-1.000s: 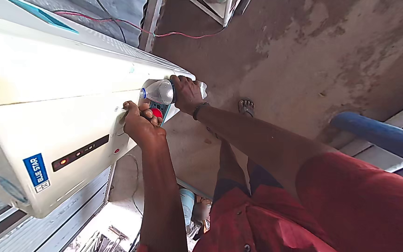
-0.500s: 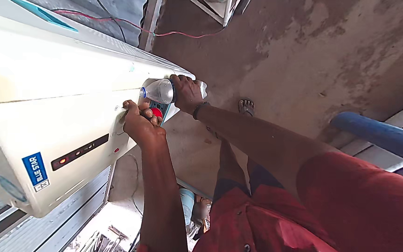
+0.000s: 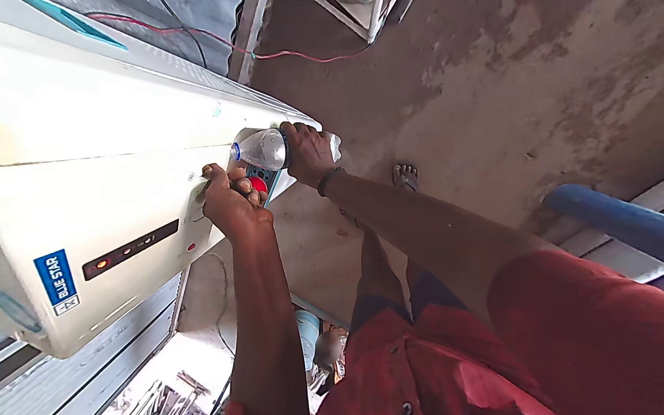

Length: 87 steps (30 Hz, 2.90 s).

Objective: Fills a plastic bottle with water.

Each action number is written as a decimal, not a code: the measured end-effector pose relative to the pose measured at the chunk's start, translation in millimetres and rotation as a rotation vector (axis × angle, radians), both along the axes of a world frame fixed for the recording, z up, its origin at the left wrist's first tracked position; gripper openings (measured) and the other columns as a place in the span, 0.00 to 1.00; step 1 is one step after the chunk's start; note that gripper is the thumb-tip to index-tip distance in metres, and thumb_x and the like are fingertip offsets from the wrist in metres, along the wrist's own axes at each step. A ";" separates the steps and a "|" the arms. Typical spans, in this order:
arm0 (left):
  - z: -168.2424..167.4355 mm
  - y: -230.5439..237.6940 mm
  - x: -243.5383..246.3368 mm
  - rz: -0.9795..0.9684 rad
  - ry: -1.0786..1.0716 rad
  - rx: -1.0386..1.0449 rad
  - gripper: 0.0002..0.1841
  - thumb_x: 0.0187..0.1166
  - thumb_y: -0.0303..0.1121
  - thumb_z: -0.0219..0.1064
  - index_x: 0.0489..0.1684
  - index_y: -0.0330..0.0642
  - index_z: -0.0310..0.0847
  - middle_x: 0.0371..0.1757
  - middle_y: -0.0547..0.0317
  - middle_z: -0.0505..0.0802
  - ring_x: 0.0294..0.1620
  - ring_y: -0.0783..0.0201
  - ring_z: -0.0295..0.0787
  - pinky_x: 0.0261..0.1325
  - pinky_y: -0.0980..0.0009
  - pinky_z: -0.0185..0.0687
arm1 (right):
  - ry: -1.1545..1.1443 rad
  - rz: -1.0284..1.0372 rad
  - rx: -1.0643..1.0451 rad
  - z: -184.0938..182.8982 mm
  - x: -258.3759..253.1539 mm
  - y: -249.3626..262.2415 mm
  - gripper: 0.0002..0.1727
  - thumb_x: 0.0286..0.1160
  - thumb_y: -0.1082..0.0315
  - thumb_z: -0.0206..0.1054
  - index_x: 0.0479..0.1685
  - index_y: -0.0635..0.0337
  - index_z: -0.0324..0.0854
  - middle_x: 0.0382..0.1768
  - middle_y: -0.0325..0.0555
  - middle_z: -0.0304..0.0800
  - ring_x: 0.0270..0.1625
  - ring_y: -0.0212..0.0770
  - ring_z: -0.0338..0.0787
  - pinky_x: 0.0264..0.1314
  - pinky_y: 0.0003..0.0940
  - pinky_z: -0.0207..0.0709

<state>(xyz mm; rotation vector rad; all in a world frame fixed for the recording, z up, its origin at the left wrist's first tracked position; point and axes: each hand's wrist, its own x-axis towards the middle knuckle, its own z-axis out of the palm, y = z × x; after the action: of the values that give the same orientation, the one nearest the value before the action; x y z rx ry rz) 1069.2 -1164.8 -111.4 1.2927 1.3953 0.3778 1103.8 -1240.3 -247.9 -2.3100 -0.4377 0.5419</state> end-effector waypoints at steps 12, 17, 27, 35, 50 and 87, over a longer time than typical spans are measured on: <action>-0.9 1.3 -1.5 -0.017 -0.006 0.008 0.24 0.96 0.47 0.46 0.23 0.48 0.72 0.10 0.68 0.73 0.04 0.72 0.64 0.09 0.77 0.67 | 0.208 0.065 -0.088 -13.8 11.0 12.9 0.44 0.44 0.69 0.84 0.74 0.49 0.76 0.65 0.56 0.86 0.70 0.61 0.84 0.60 0.68 0.76; 0.4 0.2 -1.4 -0.010 0.006 0.006 0.24 0.96 0.47 0.46 0.23 0.49 0.72 0.10 0.68 0.73 0.04 0.72 0.64 0.09 0.77 0.67 | 0.195 0.056 -0.077 -11.4 9.7 12.0 0.42 0.43 0.69 0.84 0.71 0.51 0.77 0.63 0.56 0.86 0.69 0.62 0.84 0.58 0.68 0.77; 0.9 0.2 -1.0 -0.023 0.009 0.010 0.23 0.96 0.45 0.46 0.25 0.49 0.71 0.11 0.68 0.74 0.05 0.72 0.64 0.09 0.77 0.67 | 0.190 0.059 -0.084 -12.9 9.2 12.4 0.42 0.44 0.70 0.83 0.72 0.50 0.77 0.63 0.55 0.86 0.69 0.59 0.84 0.59 0.66 0.77; -0.2 0.7 -0.6 -0.025 0.022 0.017 0.24 0.96 0.46 0.46 0.22 0.49 0.72 0.10 0.68 0.73 0.05 0.72 0.64 0.09 0.77 0.67 | 0.191 0.055 -0.074 -15.4 9.8 12.9 0.44 0.42 0.70 0.84 0.72 0.50 0.77 0.64 0.56 0.86 0.70 0.61 0.84 0.59 0.68 0.77; -2.3 2.8 -3.3 -0.025 -0.024 -0.006 0.24 0.96 0.46 0.45 0.24 0.48 0.73 0.11 0.67 0.74 0.05 0.72 0.64 0.09 0.77 0.65 | 0.230 0.192 -0.204 96.4 24.5 -29.4 0.24 0.67 0.76 0.72 0.66 0.62 0.80 0.61 0.54 0.87 0.68 0.45 0.86 0.70 0.36 0.77; 0.6 1.2 -0.9 -0.027 -0.022 0.003 0.23 0.96 0.45 0.46 0.23 0.50 0.71 0.11 0.68 0.74 0.05 0.73 0.64 0.08 0.78 0.65 | 0.198 0.072 -0.105 -12.7 10.8 12.5 0.45 0.44 0.69 0.83 0.75 0.48 0.75 0.65 0.54 0.85 0.71 0.59 0.83 0.61 0.65 0.77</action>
<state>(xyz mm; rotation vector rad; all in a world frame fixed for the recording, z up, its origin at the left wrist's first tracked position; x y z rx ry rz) 1068.3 -1163.6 -110.8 1.3051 1.3578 0.3749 1114.6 -1227.8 -260.6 -2.3176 -0.4063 0.8381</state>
